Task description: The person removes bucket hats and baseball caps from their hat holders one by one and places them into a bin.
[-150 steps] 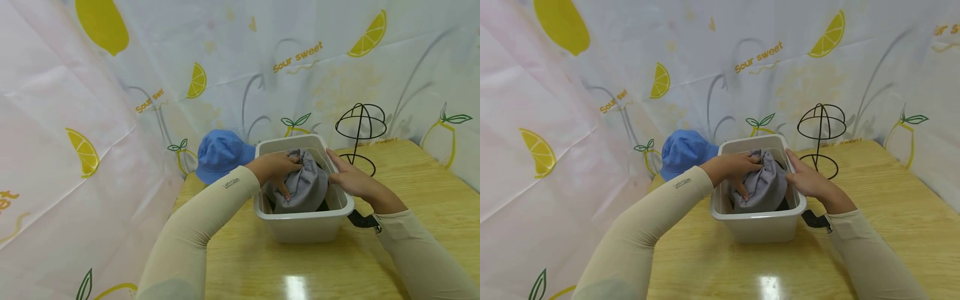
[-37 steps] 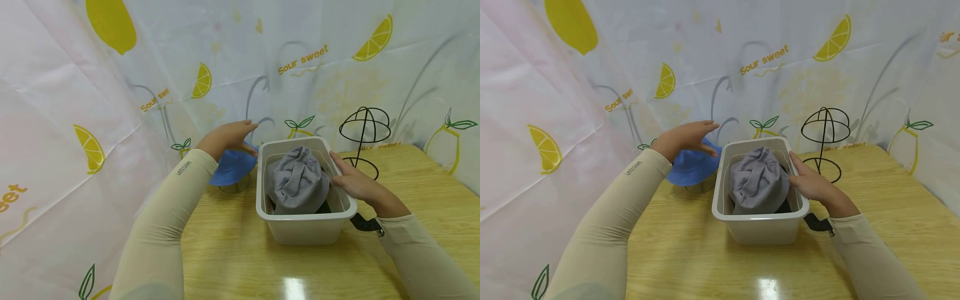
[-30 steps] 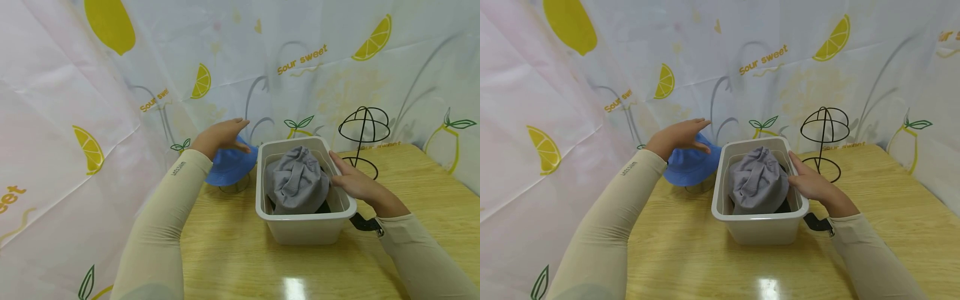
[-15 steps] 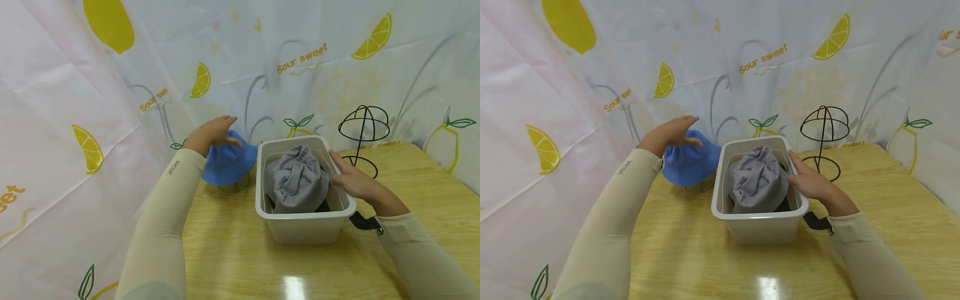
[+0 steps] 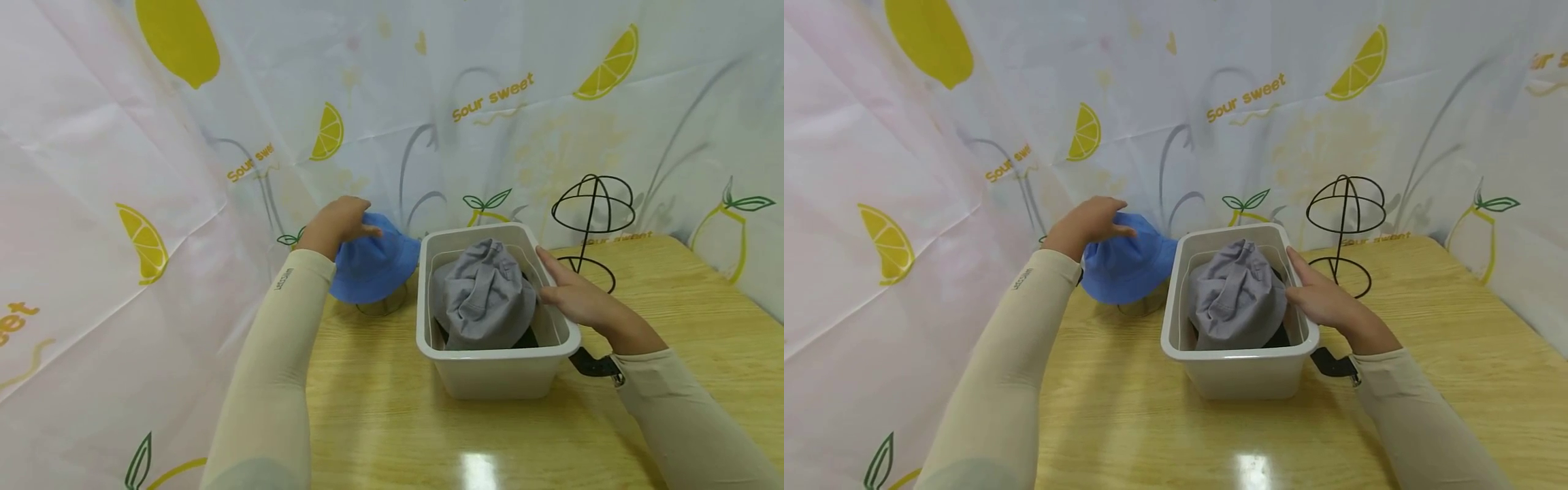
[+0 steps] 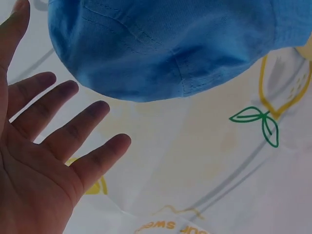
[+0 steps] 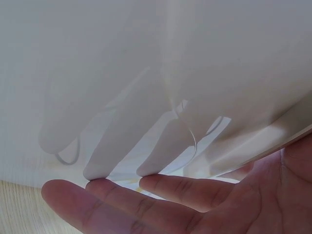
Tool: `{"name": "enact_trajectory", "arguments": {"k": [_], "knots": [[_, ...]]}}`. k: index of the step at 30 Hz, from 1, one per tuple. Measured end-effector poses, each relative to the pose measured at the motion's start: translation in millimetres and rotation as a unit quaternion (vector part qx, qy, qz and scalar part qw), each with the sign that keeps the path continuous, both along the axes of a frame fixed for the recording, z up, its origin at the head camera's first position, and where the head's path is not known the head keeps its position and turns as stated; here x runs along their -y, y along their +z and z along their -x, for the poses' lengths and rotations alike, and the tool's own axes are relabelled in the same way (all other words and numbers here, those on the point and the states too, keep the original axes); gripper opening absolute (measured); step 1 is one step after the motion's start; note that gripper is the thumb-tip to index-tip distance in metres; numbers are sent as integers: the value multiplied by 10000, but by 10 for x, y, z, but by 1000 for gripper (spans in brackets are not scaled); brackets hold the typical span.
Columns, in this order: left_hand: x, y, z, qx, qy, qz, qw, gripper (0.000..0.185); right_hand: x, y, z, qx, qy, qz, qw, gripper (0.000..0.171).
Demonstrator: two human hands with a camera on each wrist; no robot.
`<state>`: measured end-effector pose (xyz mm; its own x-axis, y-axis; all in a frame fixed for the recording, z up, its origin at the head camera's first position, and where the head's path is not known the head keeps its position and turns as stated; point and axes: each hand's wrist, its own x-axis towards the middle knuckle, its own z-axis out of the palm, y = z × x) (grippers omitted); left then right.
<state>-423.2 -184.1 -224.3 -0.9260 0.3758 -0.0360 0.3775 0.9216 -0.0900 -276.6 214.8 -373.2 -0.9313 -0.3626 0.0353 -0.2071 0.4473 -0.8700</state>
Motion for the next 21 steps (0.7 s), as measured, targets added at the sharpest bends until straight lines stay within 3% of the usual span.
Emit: {"name": "enact_trajectory", "arguments": {"k": [9, 21], "knots": [[82, -55, 13, -418, 545, -163, 9975, 46, 3, 6, -6, -31, -1, -13, 10000, 89], [91, -77, 32, -856, 802, -60, 9931, 46, 21, 22, -17, -22, -18, -7, 10000, 90]]}}
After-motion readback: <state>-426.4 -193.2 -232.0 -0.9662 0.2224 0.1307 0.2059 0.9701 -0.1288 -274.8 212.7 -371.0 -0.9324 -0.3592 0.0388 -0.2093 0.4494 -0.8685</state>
